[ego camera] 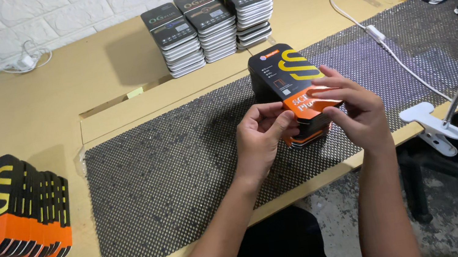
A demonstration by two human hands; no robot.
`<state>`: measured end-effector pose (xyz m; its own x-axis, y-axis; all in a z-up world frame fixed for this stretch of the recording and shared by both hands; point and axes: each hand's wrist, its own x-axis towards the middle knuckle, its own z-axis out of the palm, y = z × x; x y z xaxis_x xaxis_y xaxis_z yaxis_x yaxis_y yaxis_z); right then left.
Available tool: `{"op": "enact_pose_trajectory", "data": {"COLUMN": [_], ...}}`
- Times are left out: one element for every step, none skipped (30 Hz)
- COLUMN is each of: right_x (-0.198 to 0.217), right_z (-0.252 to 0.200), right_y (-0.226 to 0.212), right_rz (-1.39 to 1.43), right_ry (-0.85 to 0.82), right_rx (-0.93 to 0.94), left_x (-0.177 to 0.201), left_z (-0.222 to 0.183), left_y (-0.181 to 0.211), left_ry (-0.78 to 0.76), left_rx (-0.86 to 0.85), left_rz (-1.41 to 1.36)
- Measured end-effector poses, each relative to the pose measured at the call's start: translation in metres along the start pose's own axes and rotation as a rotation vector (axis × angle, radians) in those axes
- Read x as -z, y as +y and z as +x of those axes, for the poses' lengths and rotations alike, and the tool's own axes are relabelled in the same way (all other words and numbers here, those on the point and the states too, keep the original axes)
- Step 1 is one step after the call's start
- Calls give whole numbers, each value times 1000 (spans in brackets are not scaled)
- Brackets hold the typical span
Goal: The person holds a smartphone screen assembly and a protective film, aligning the film to the glass and peeling off the backing before placing the assembly into a retail box.
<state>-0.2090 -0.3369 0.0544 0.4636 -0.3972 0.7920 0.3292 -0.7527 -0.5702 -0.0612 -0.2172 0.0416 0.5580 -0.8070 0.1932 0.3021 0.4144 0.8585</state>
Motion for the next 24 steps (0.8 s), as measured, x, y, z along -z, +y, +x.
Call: {"op": "enact_pose_trajectory", "data": {"right_x": [1,1,1,-1,-5,-8,-14,-19,-22,-18,-13,-8,-6,-5,-4,-5,-6,-7,-6,-4,-2,-4,-6,-8], "right_z": [-2,-5,-6,-9,-12,-15,-14,-13,-15,-20,-21,-23,-20,-18,-15,-11,-8,-4,-6,-7,-11,-10,-10,-9], "right_y": [6,13,19,23,26,29,31,33,34,42,51,60,59,57,56,51,46,41,51,61,71,69,67,64], "right_rz": [5,53,101,106,288,468,473,607,733,732,726,720,718,734,753,753,768,783,784,764,741,740,689,637], "right_ry": [-5,32,68,63,144,221,215,254,294,288,263,238,232,231,233,229,241,253,253,239,223,223,232,240], "right_rx": [0,-20,-41,-41,-251,-463,-460,-633,-813,-819,-871,-922,-924,-956,-985,-984,-988,-993,-993,-999,-1007,-1010,-1045,-1079], "left_x": [4,8,12,8,4,0,-4,-9,-15,-16,-18,-21,-18,-16,-13,-13,-13,-12,-20,-28,-36,-36,-37,-38], "left_z": [3,6,9,8,7,5,3,1,-3,-3,-1,2,3,5,8,7,8,9,6,3,-1,6,11,17], "left_y": [-2,-3,-5,1,7,13,14,14,12,9,8,6,2,-2,-5,-4,-4,-3,8,18,27,18,9,0], "left_ry": [6,53,100,106,105,104,111,-34,-183,-177,-203,-229,-224,-221,-220,-216,-193,-169,-169,-116,-63,-62,-37,-13], "left_rx": [-2,-4,-5,-7,67,142,137,272,412,415,474,533,533,534,534,532,542,552,553,534,517,519,536,554], "left_rz": [0,82,163,163,296,427,428,527,615,610,709,807,803,785,772,771,685,599,600,522,440,438,488,537]}}
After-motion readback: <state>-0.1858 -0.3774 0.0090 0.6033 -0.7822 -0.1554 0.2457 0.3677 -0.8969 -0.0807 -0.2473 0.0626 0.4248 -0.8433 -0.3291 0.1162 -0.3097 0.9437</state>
